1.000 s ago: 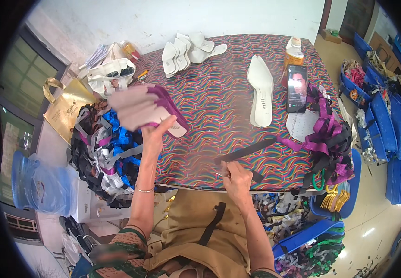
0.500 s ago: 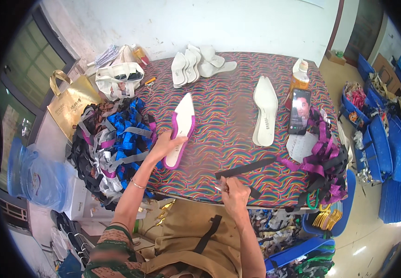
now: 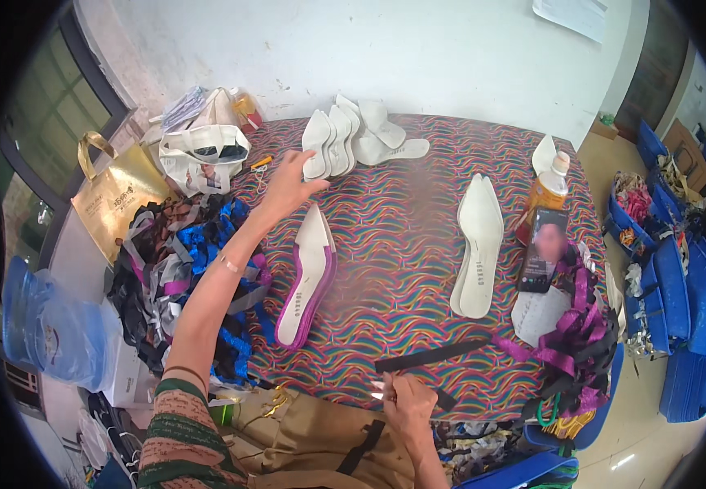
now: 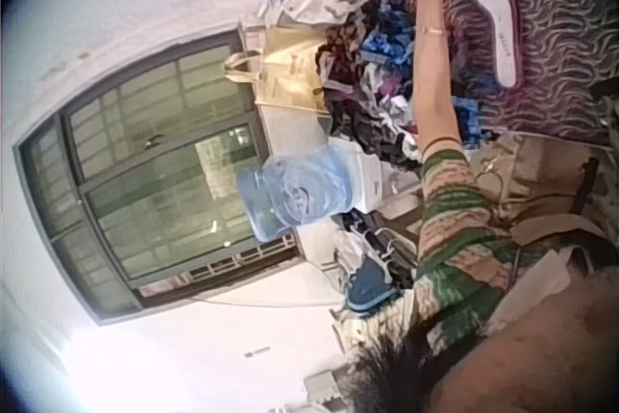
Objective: The person wraps purple and black ribbons around the edges of white slipper soles. They pick up a sole, wrap the ribbon around the perimeter, and place the finished item on the table. The process is repeated for multiple soles.
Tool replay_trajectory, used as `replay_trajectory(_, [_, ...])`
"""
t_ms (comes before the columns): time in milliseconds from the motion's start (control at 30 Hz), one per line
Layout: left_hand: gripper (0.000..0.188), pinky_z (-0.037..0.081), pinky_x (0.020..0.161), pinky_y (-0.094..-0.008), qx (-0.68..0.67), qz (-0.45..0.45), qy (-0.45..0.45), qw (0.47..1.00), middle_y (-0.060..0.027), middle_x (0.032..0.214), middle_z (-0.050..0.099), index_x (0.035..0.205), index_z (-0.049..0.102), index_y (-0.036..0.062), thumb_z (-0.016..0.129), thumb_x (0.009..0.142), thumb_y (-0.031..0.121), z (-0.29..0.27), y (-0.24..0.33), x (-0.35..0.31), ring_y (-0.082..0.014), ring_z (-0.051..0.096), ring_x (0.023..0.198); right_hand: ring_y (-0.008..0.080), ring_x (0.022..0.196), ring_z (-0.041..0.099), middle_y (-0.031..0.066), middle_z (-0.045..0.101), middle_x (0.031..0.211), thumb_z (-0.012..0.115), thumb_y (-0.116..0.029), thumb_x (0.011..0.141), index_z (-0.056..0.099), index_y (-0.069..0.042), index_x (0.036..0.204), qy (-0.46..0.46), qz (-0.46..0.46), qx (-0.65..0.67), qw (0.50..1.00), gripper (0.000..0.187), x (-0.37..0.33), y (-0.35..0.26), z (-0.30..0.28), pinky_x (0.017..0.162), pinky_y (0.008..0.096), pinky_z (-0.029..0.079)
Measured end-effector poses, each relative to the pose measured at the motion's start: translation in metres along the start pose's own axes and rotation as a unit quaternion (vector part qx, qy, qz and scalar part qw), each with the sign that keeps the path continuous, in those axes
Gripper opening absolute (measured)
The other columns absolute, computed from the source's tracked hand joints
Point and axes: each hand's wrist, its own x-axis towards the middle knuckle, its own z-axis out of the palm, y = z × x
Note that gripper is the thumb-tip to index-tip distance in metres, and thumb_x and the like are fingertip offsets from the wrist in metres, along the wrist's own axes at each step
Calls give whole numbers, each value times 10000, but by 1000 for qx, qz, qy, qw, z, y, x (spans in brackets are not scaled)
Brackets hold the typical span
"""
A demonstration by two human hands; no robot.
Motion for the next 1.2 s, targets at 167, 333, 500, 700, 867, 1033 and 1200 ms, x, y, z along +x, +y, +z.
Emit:
replay_trajectory(167, [947,427,943,-515,159,-3,-52,986,-277,1280,463,1379,407,48,845,633,433,61,-29,28,-431,524,1111,224,422,465,95,487,566,729,-7,804,514,-35,665,-18,2,11,1000,258,-2,5,5,403,333,336])
replay_trajectory(333, [709,459,906,-504,190,-2,-127,974,-224,1184,573,1345,474,70,742,783,408,79,-40,41,-416,548,1132,194,429,418,93,462,562,722,0,804,534,-15,676,-31,76,62,995,228,18,-5,-8,422,302,327])
replay_trajectory(500, [539,505,734,-453,54,58,-51,996,-212,956,658,1276,539,35,673,854,341,55,-53,45,-394,640,856,186,469,471,109,495,589,706,10,811,592,1,742,-60,20,102,993,134,109,-14,-16,449,311,370])
replay_trajectory(700, [489,454,623,-380,-101,-16,-30,994,-169,792,665,1284,580,56,642,890,339,20,-42,32,-278,599,652,212,610,559,155,594,713,607,-146,892,635,29,865,-49,95,192,975,180,260,6,64,618,339,450])
replay_trajectory(867, [462,448,623,-342,-162,-43,-20,986,-113,777,652,1270,588,47,623,901,321,11,-54,38,-182,545,650,211,710,644,126,666,759,646,-224,850,661,38,924,-41,70,231,970,273,300,16,150,667,339,484])
replay_trajectory(1033, [453,447,565,-401,-111,-41,-21,993,-172,676,623,1215,582,6,602,918,348,-1,-32,51,-295,621,603,213,730,659,124,684,757,702,-302,781,680,20,962,-54,158,299,939,370,329,14,197,681,354,490])
replay_trajectory(1200, [393,460,582,-424,-59,-13,-31,998,-196,699,629,1205,571,2,567,944,296,5,-28,56,-323,633,627,325,791,682,194,691,810,654,-290,814,676,13,1015,-98,125,266,951,364,352,23,226,717,430,501])
